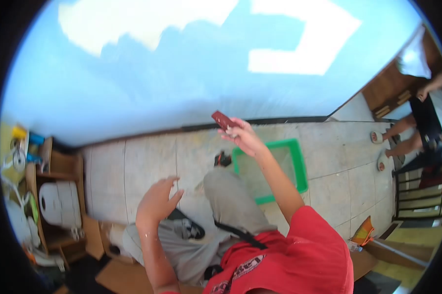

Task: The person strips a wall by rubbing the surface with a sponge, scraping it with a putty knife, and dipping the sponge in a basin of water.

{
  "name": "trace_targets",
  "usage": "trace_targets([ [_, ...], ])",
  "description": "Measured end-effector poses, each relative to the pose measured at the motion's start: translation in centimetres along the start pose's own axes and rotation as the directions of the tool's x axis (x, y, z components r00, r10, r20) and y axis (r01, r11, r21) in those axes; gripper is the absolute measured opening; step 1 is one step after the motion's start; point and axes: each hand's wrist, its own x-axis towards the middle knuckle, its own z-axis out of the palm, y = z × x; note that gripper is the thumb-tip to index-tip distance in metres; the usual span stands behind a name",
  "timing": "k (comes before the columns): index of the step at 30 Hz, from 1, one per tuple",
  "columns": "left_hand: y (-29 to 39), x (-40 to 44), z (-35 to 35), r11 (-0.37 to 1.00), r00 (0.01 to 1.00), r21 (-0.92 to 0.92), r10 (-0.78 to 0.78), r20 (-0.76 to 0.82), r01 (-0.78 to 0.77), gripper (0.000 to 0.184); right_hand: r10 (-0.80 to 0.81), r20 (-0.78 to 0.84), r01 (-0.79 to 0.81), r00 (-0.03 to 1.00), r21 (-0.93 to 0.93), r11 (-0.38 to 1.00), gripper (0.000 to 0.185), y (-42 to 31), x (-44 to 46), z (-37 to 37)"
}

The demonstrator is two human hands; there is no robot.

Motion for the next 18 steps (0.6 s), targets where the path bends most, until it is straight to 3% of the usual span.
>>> trace_targets([
  [1,0.3,1.1,-0.3,0.998,0.998,0.02,0.062,-0.027,-0.062,0.039,-0.061,-0.093,0.052,0.994,-0.097,0.994,0.032,-2.7,-0.5,-0.8],
  [3,0.4,1.7,-0.7,1.0,0.999,-0.018,0.007,0.037,-0.007,0.04,-0.17,-0.256,0.09,0.952,-0.296,0.951,0.025,-7.2,-1.8,-3.1],
  [6,-1.2,3.1,0.3,0.998,0.997,-0.062,0.036,0.061,-0.032,0.041,-0.364,-0.386,0.06,0.847,-0.612,0.788,0.023,-12.2,-3.4,-9.5],
  [8,-1.4,3.5,0.4,0.997,0.997,-0.071,-0.007,0.078,0.013,0.042,-0.543,-0.375,0.209,0.752,-0.645,0.735,0.018,-14.2,-3.9,-13.0],
  [11,-3.1,4.3,1.5,0.999,0.986,0.025,-0.044,0.161,0.041,0.047,-0.633,-0.396,0.301,0.665,-0.634,0.713,0.015,-17.0,-3.6,-14.6],
  [13,-3.5,4.7,1.9,0.998,0.982,0.035,-0.066,0.178,0.061,0.048,-0.649,-0.536,0.499,0.54,-0.417,0.76,0.013,-19.4,-4.8,-10.9],
  [14,-3.6,4.9,1.8,0.996,0.975,0.045,-0.083,0.204,0.075,0.048,-0.655,-0.531,0.51,0.538,-0.414,0.754,0.013,-20.8,-4.8,-9.6],
  [16,-3.7,5.2,1.7,0.996,0.979,0.058,-0.077,0.19,0.067,0.046,-0.709,-0.476,0.407,0.52,-0.592,0.696,0.018,-24.3,-3.5,-7.9],
  [18,-4.0,5.5,1.7,0.996,0.981,0.072,-0.073,0.178,0.061,0.044,-0.97,-0.193,0.273,0.147,-0.935,0.227,0.021,-28.6,0.1,-7.3],
])
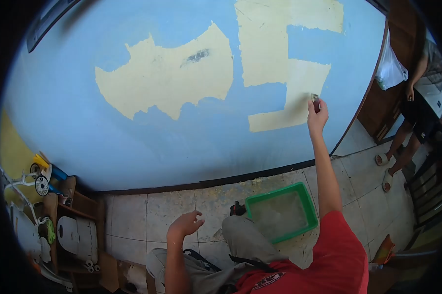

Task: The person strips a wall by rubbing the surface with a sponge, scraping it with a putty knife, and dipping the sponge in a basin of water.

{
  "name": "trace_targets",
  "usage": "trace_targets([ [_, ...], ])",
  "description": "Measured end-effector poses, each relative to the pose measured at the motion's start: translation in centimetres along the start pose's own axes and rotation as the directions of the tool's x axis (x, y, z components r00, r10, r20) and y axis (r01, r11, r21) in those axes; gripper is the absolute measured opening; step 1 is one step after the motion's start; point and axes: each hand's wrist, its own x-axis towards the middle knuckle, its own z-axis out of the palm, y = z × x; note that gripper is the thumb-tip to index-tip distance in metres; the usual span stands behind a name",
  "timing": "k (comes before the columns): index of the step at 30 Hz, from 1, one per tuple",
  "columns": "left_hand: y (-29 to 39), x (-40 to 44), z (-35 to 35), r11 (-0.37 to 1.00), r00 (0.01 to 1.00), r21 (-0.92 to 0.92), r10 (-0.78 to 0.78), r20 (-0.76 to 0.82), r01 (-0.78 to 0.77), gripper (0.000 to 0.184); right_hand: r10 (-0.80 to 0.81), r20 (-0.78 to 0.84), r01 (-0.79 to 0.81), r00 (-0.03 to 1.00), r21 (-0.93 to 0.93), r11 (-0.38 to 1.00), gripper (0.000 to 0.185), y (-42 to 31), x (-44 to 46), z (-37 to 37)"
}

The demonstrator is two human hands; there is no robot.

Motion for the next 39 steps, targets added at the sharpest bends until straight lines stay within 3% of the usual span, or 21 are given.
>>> trace_targets([
  [2,-0.5,0.5,0.2,1.0,1.0,-0.029,-0.011,0.021,0.011,0.049,-0.357,-0.151,0.351,0.922,-0.061,0.934,0.026,-8.1,4.0,2.6],
  [5,-0.1,0.8,0.4,0.999,0.997,-0.046,0.007,0.079,-0.003,0.05,-0.608,-0.247,0.611,0.755,-0.074,0.788,0.037,-17.3,9.3,7.7],
  [8,0.0,1.3,0.7,0.998,0.992,-0.051,0.039,0.12,-0.033,0.05,-0.842,0.028,0.803,0.539,-0.319,0.504,0.04,-22.2,9.1,12.6],
  [10,-0.2,1.3,0.4,1.0,0.994,-0.031,0.006,0.106,-0.002,0.05,-0.948,0.175,0.918,0.264,-0.347,0.192,0.04,-21.3,8.8,12.9],
  [13,0.0,0.8,0.5,0.998,0.996,-0.031,-0.051,0.078,0.054,0.05,-0.81,0.07,0.713,0.583,-0.522,0.468,0.04,-20.7,12.9,8.1],
  [14,0.0,0.6,0.3,0.997,0.996,-0.021,-0.074,0.052,0.075,0.049,-0.808,0.072,0.713,0.585,-0.52,0.47,0.04,-19.8,11.8,8.4],
  [16,0.0,1.0,0.2,0.999,0.998,-0.029,-0.036,0.048,0.038,0.05,-0.919,0.372,0.968,0.134,-0.246,0.041,0.04,-18.8,9.8,9.1],
  [17,-0.2,0.6,0.3,0.999,0.998,-0.03,-0.011,0.067,0.013,0.05,-0.865,0.488,0.959,0.119,-0.282,-0.027,0.039,-18.6,11.5,8.1],
  [20,0.4,1.2,1.0,0.999,0.996,0.013,-0.043,0.077,0.042,0.049,-0.879,0.238,0.856,0.412,-0.432,0.284,0.03,-20.7,12.7,6.5],
  [22,0.4,1.3,1.2,1.0,0.996,-0.027,-0.011,0.084,0.014,0.049,-0.908,0.413,0.962,-0.066,-0.217,-0.169,0.028,-19.0,9.1,9.6],
  [24,0.2,1.2,1.2,0.997,0.994,-0.077,0.026,0.109,-0.018,0.048,-0.884,0.466,0.978,-0.032,-0.17,-0.125,0.028,-18.3,10.2,9.2],
  [26,0.7,1.9,1.3,1.0,0.996,-0.012,-0.005,0.095,0.007,0.048,-0.878,0.241,0.856,0.414,-0.43,0.286,0.029,-19.4,12.2,7.8],
  [27,0.1,1.0,1.1,1.0,0.995,0.002,-0.025,0.101,0.025,0.048,-0.896,0.238,0.901,0.375,-0.322,0.291,0.034,-19.7,9.8,8.9],
  [28,0.1,1.0,1.0,1.0,0.996,-0.012,-0.018,0.092,0.019,0.048,-0.886,0.427,0.957,0.183,-0.282,0.062,0.05,-18.9,8.8,10.0],
  [30,0.1,0.8,1.0,0.999,0.995,-0.032,-0.002,0.103,0.005,0.048,-0.828,0.549,0.968,0.114,-0.247,-0.031,0.049,-19.6,11.5,7.7],
  [32,-0.1,1.6,1.1,1.0,0.997,-0.018,-0.011,0.077,0.012,0.047,-0.813,0.319,0.816,0.488,-0.497,0.295,0.047,-20.2,14.8,6.7],
  [33,-0.5,1.0,1.4,1.0,0.996,-0.013,-0.021,0.081,0.022,0.047,-0.827,0.382,0.887,0.413,-0.374,0.27,0.049,-20.0,13.7,7.3],
  [34,-0.8,0.9,1.2,1.0,0.996,-0.009,-0.017,0.084,0.018,0.048,-0.91,0.377,0.979,0.171,-0.168,0.114,0.054,-19.5,11.4,8.3],
  [36,-0.1,1.5,1.1,1.0,0.995,-0.016,0.004,0.095,-0.003,0.048,-0.751,0.659,0.962,0.039,-0.229,-0.151,0.057,-19.4,12.0,7.3],
  [38,0.6,2.0,0.8,0.999,0.997,-0.023,0.034,0.07,-0.032,0.049,-0.801,0.427,0.848,0.419,-0.5,0.177,0.061,-20.5,14.9,5.5],
  [39,0.3,1.3,1.0,1.0,0.998,-0.023,0.023,0.066,-0.021,0.049,-0.799,0.39,0.822,0.458,-0.529,0.212,0.06,-19.8,14.4,6.7],
])
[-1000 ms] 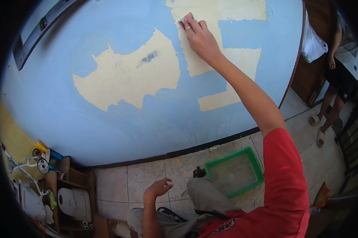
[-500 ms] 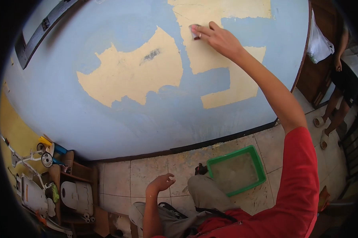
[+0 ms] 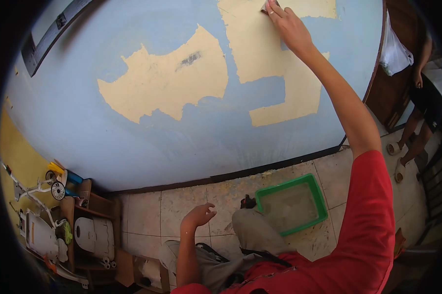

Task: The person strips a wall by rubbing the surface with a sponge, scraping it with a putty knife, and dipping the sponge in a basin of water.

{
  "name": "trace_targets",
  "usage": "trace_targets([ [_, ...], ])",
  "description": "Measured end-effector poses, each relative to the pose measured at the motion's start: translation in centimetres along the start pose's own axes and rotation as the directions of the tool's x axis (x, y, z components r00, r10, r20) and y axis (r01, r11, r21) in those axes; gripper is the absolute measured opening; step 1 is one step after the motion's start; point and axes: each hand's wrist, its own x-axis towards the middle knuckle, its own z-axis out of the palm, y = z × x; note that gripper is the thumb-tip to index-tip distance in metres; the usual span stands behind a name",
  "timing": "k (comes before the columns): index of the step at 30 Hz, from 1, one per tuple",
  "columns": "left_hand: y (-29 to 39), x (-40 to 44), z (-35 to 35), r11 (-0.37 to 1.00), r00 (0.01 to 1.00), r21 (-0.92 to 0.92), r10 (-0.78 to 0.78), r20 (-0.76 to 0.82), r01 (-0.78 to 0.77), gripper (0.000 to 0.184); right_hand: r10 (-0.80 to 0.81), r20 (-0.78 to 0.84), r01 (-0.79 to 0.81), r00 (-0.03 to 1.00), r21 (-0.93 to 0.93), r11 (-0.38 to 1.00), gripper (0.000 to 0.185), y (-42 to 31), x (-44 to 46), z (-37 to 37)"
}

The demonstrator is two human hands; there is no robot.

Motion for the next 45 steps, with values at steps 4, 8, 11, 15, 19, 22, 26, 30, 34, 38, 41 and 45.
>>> trace_targets([
  [4,0.0,1.0,-0.3,1.0,0.998,0.002,0.024,0.051,-0.024,0.049,-0.321,0.025,0.32,0.947,0.06,0.946,0.057,1.4,-0.5,-0.2],
  [8,0.1,0.8,-0.3,1.0,0.998,-0.025,-0.011,0.063,0.013,0.048,-0.362,0.148,0.316,0.921,0.262,0.912,0.054,-2.2,-2.9,0.2],
  [11,-0.4,1.1,-0.6,1.0,0.999,0.012,-0.005,0.035,0.005,0.048,-0.334,-0.001,0.297,0.943,0.46,0.837,0.042,-6.6,-6.4,-0.7],
  [15,0.1,-0.5,-0.6,0.99,0.978,-0.049,0.125,-0.168,-0.135,0.042,-0.114,0.131,-0.018,0.985,0.73,0.683,0.033,-18.3,-17.4,1.6],
  [19,1.5,-5.4,-1.1,0.994,0.988,-0.107,-0.023,-0.156,0.006,0.042,-0.178,0.589,-0.447,0.788,0.747,0.492,0.026,-33.0,-35.6,4.9],
  [22,2.1,-8.4,-1.9,0.994,0.968,-0.105,-0.065,-0.241,0.041,0.041,-0.31,0.938,-0.934,0.153,0.24,0.263,0.028,-39.6,-45.8,3.3],
  [26,3.3,-11.0,-0.7,0.997,0.921,-0.042,-0.081,-0.38,0.07,0.037,-0.304,0.919,-0.958,-0.251,-0.281,-0.057,0.041,-45.0,-54.9,1.3],
  [30,4.0,-12.8,0.1,0.986,0.968,-0.151,-0.099,-0.23,0.065,0.037,-0.272,0.962,-0.983,-0.036,0.016,0.185,0.047,-48.6,-57.6,-2.2],
  [34,3.5,-13.8,1.6,0.983,0.943,-0.112,-0.173,-0.283,0.147,0.038,-0.54,0.841,-0.536,0.031,0.47,0.701,0.047,-50.4,-57.4,-9.0],
  [38,3.8,-14.1,1.6,0.957,0.927,-0.117,-0.287,-0.242,0.266,0.039,-0.657,0.738,-0.545,-0.155,0.491,0.68,0.04,-51.2,-62.5,-13.1],
  [41,4.5,-13.8,1.4,0.946,0.93,-0.155,-0.311,-0.197,0.283,0.04,-0.641,0.762,-0.643,-0.089,0.447,0.621,0.037,-51.3,-62.3,-13.5],
  [45,4.7,-12.7,1.2,0.967,0.952,-0.113,-0.246,-0.183,0.228,0.039,-0.505,0.858,-0.715,-0.097,0.293,0.635,0.033,-48.7,-58.4,-10.5],
])
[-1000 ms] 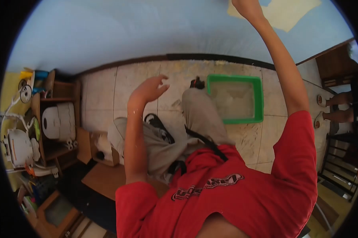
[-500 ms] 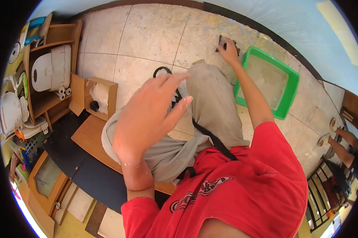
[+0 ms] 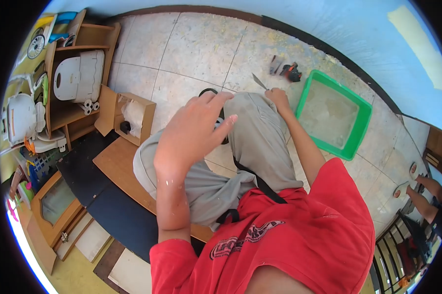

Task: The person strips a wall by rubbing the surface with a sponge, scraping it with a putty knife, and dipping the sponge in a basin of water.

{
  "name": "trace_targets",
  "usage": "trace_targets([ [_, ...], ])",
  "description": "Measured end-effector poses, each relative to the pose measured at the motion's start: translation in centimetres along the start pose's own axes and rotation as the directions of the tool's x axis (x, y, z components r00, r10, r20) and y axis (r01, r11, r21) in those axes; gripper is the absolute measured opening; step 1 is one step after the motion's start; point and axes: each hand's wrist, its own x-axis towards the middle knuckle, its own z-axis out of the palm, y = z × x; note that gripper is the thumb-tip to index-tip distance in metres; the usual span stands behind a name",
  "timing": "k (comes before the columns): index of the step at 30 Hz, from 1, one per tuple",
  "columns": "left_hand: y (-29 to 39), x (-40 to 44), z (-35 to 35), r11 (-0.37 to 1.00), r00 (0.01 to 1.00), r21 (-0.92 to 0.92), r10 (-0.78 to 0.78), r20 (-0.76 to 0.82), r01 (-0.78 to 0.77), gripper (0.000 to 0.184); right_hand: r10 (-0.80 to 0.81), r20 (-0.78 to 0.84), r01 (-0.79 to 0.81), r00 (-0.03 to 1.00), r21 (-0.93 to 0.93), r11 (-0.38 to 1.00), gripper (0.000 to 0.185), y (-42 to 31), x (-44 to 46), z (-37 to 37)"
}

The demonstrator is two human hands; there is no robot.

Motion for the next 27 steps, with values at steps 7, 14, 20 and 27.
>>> trace_targets([
  [7,-2.3,3.7,0.2,0.985,0.984,-0.014,0.171,-0.045,-0.172,0.041,-0.336,-0.174,0.264,0.926,-0.339,0.903,0.03,6.2,3.6,-9.4],
  [14,-0.9,8.6,-1.8,0.978,0.978,0.032,0.207,0.01,-0.207,0.045,0.039,-0.562,0.28,0.826,0.471,0.836,0.02,5.8,-5.9,-26.9],
  [20,-0.5,10.6,-1.1,0.901,0.911,-0.141,0.395,-0.12,-0.41,0.038,-0.147,-0.764,0.512,0.628,0.264,0.817,0.029,-1.6,-19.7,-47.7],
  [27,-3.3,8.3,4.5,0.852,0.697,0.084,0.476,-0.536,-0.517,0.027,-0.353,-0.918,0.072,0.18,-0.346,0.936,0.03,-13.0,-28.8,-68.0],
])
